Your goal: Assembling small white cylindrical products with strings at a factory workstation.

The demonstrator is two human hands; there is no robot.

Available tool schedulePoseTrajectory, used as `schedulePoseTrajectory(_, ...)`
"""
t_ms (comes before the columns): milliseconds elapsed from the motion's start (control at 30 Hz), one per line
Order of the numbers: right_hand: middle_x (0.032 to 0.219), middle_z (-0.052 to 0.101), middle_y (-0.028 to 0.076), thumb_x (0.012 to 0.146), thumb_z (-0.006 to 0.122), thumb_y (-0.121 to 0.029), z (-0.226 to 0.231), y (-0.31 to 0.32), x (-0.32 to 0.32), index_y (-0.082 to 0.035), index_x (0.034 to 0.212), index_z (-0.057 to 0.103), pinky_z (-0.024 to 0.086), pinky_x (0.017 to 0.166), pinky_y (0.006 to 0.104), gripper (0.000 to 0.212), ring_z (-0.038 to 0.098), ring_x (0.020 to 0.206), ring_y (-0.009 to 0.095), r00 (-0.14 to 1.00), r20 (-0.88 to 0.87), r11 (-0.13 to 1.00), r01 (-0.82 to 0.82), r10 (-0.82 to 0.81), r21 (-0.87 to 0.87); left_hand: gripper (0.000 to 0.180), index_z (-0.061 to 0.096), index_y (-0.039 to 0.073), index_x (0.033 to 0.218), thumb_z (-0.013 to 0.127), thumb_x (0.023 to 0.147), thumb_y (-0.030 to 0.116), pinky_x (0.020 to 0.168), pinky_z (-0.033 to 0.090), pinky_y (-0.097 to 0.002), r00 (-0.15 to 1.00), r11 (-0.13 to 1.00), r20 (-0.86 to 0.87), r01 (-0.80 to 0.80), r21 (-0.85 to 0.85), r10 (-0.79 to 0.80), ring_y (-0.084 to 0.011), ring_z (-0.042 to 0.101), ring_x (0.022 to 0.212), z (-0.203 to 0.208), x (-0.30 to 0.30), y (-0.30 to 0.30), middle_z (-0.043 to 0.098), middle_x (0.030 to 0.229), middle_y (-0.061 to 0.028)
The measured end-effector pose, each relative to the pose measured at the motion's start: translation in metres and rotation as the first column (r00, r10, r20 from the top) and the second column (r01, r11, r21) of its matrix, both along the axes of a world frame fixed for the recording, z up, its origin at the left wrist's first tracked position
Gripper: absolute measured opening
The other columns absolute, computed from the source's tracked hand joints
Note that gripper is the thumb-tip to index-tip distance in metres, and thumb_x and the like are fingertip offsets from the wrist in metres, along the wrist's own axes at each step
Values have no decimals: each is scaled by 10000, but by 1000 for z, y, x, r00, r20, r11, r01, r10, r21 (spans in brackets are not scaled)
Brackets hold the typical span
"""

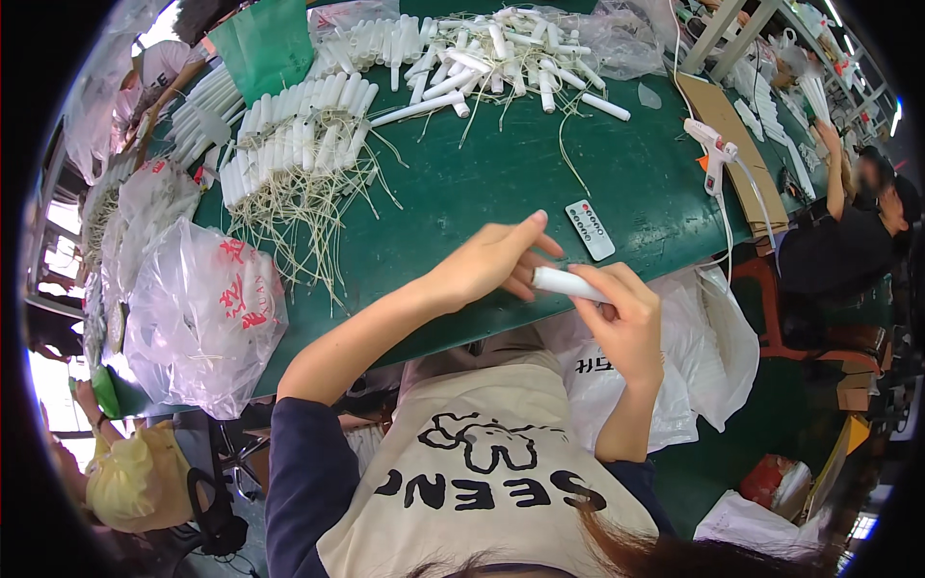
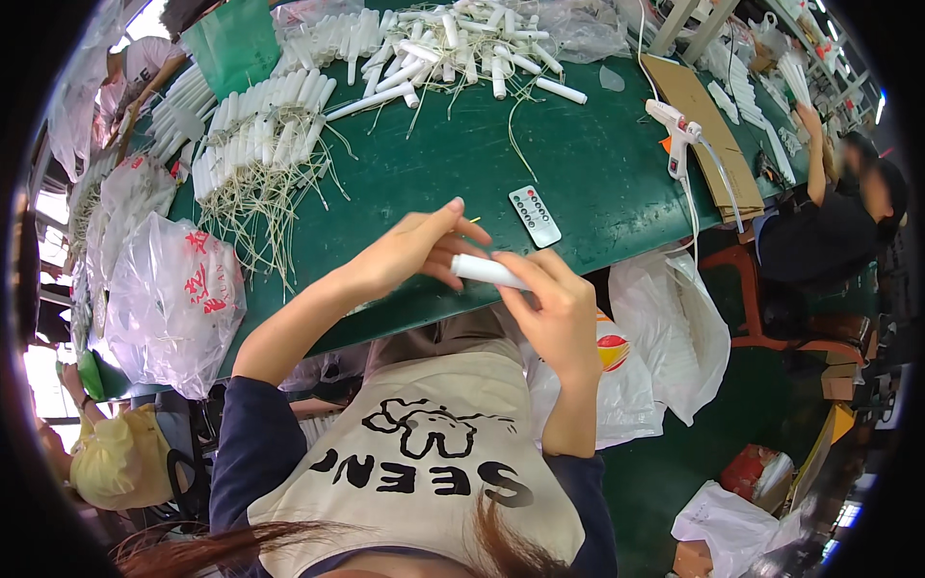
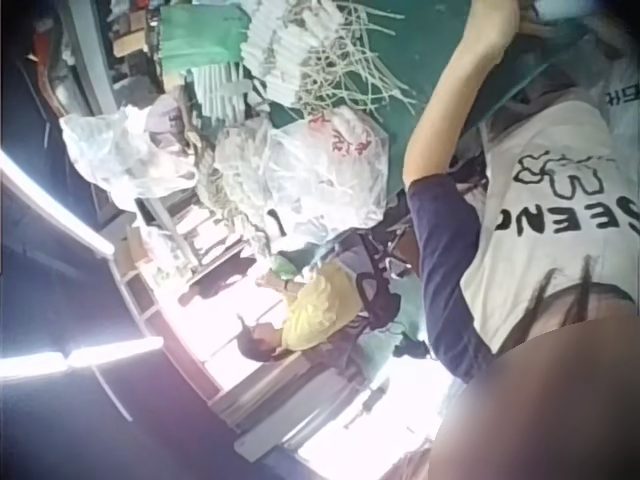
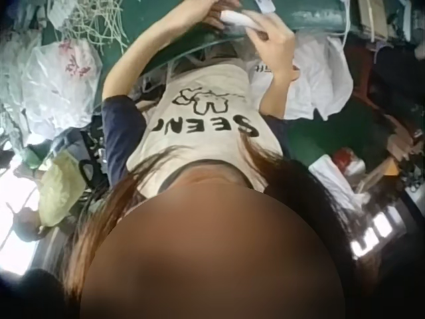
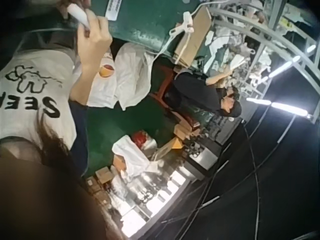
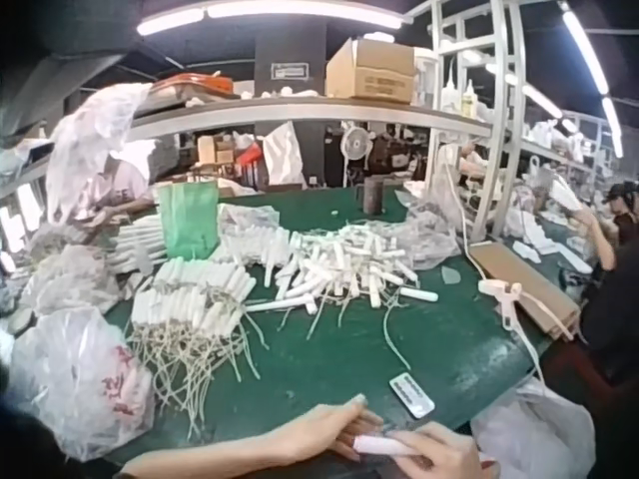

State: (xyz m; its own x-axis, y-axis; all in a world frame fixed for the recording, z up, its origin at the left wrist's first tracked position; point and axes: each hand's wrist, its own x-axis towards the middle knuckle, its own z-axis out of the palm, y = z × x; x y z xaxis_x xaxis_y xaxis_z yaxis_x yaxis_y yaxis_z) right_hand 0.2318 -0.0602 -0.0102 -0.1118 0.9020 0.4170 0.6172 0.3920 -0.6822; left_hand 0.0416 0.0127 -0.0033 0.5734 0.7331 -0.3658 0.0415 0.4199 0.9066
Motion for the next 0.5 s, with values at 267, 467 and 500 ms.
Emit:
schedulePoseTrajectory(267, 788, 560, 39, 649, 694, -4, 9, -16, -16, -121, 1005, 673, 451, 502, 337, 375, 564, 597, 222, 894, 419, 970, 60, -156, 234, 562, 664, -9, 847, 321, 978, 416, 445, 412, -232, 931, 942, -264, 298, 154, -251, -98, 526, 541, 8, 19, -6, 639, 695, -77)
schedulePoseTrajectory(467, 799, 570, 47, 674, 681, 36, 11, -19, 1, -104, 988, 679, 442, 492, 309, 344, 550, 559, 184, 954, 273, 984, 86, -127, 154, 550, 665, 2, 791, 336, 979, 401, 419, 302, -242, 921, 918, -318, 309, 250, -224, -73, 367, 478, -4, 12, -1, 579, 594, -27)
schedulePoseTrajectory(500, 803, 577, 50, 686, 673, 52, 10, -17, 2, -93, 974, 681, 437, 485, 293, 323, 544, 540, 167, 960, 248, 980, 85, -129, 181, 550, 660, -4, 803, 335, 979, 404, 424, 294, -244, 918, 917, -332, 309, 251, -218, -69, 356, 479, -1, 10, 0, 573, 604, -24)
